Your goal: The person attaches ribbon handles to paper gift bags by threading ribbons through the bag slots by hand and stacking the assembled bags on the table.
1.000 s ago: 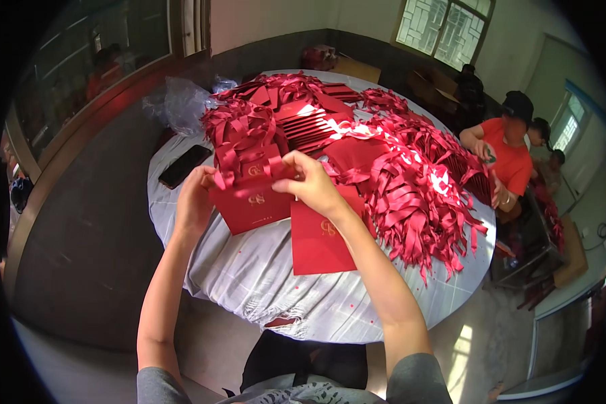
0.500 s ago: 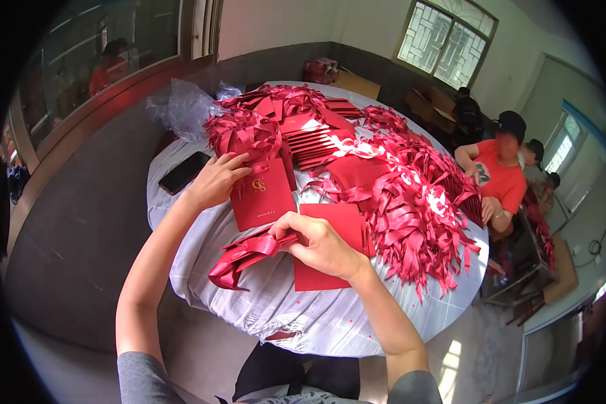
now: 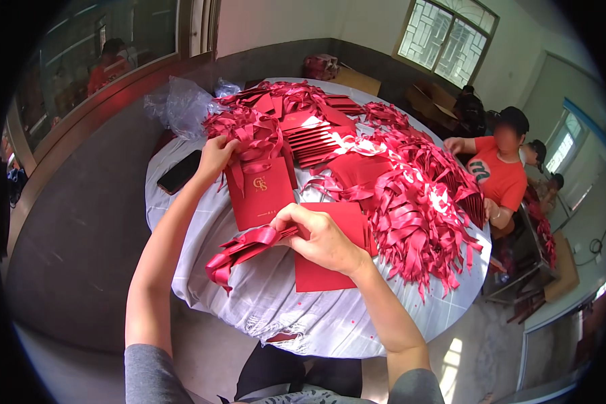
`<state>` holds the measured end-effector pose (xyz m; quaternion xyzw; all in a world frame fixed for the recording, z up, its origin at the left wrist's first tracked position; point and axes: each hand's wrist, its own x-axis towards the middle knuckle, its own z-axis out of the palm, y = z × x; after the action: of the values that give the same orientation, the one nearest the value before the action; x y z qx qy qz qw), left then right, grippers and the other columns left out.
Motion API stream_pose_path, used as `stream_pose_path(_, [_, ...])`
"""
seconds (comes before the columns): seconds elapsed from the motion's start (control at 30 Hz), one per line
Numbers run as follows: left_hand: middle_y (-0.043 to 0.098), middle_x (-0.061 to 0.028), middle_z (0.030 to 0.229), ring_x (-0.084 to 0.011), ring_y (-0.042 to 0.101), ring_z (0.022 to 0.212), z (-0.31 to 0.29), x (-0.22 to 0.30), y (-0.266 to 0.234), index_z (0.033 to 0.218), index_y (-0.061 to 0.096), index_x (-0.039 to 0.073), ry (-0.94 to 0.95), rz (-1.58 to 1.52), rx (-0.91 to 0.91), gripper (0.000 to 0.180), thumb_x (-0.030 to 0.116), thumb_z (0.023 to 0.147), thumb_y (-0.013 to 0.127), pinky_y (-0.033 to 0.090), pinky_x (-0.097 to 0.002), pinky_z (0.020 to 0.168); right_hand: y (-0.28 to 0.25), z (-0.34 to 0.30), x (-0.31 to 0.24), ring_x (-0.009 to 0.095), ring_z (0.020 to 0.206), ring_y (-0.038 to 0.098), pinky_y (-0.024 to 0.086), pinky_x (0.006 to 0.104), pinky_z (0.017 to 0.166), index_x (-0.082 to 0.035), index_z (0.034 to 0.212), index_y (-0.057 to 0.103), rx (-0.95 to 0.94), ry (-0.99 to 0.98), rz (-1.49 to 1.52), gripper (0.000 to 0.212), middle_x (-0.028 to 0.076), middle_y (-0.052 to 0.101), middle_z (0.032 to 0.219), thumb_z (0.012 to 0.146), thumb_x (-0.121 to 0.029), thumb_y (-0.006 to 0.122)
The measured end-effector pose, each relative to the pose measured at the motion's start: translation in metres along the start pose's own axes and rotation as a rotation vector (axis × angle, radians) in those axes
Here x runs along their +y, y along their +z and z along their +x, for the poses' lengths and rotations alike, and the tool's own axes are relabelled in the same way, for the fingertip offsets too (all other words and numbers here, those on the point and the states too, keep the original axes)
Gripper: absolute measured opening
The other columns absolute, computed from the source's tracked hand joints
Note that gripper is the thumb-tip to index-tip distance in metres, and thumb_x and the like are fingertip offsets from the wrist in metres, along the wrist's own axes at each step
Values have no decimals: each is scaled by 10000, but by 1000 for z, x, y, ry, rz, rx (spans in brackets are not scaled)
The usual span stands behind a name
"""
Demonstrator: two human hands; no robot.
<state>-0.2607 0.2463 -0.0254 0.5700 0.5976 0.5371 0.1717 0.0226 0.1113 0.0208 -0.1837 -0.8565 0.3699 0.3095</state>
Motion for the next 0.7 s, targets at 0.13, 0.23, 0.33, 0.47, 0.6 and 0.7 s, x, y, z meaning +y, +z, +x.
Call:
stream_pose_path(0.13, [634, -210, 808, -356, 625, 735, 4, -7, -14, 886, 583, -35, 315, 392, 224, 326, 278, 854, 668, 484, -420, 657, 0, 4, -1, 141, 928, 624, 501, 278, 854, 11, 1007, 582, 51, -6, 19, 268, 59, 634, 938, 774, 144, 584])
stream_pose_path(0.23, [602, -253, 979, -427, 608, 876, -13, -5, -27, 989, 527, -27, 261, 562, 185, 330, 264, 870, 627, 496, -486, 724, -3, 6, 1, 144, 930, 624, 506, 281, 850, 10, 1001, 561, 53, -13, -8, 255, 62, 632, 931, 786, 146, 579])
stream_pose_path(0.33, [609, -218, 865, -406, 628, 781, -42, -4, -22, 922, 516, -3, 458, 589, 39, 262, 242, 883, 602, 499, -507, 665, -2, 5, 4, 145, 940, 620, 499, 284, 863, 11, 1002, 565, 65, -2, 6, 254, 62, 633, 940, 785, 143, 577])
stream_pose_path(0.47, [650, -238, 814, -399, 649, 794, -70, 14, -6, 1046, 418, -24, 267, 655, -3, 590, 427, 785, 695, 510, -479, 632, -2, 2, 9, 149, 949, 619, 493, 286, 870, 16, 997, 576, 69, 13, 40, 258, 65, 635, 948, 774, 145, 561])
stream_pose_path(0.6, [655, -250, 864, -420, 646, 838, -62, 8, 1, 1114, 393, -29, 133, 602, -34, 543, 271, 759, 675, 508, -517, 715, 0, 3, 9, 149, 955, 620, 493, 287, 883, 16, 1009, 572, 61, -9, 22, 279, 64, 631, 950, 764, 150, 558])
stream_pose_path(0.7, [656, -255, 892, -424, 645, 872, -51, 13, 7, 1122, 410, -30, 57, 622, -41, 502, 192, 734, 638, 509, -514, 748, -3, 5, 15, 137, 960, 620, 495, 285, 886, 19, 1021, 563, 75, 56, 121, 303, 55, 626, 960, 751, 158, 553])
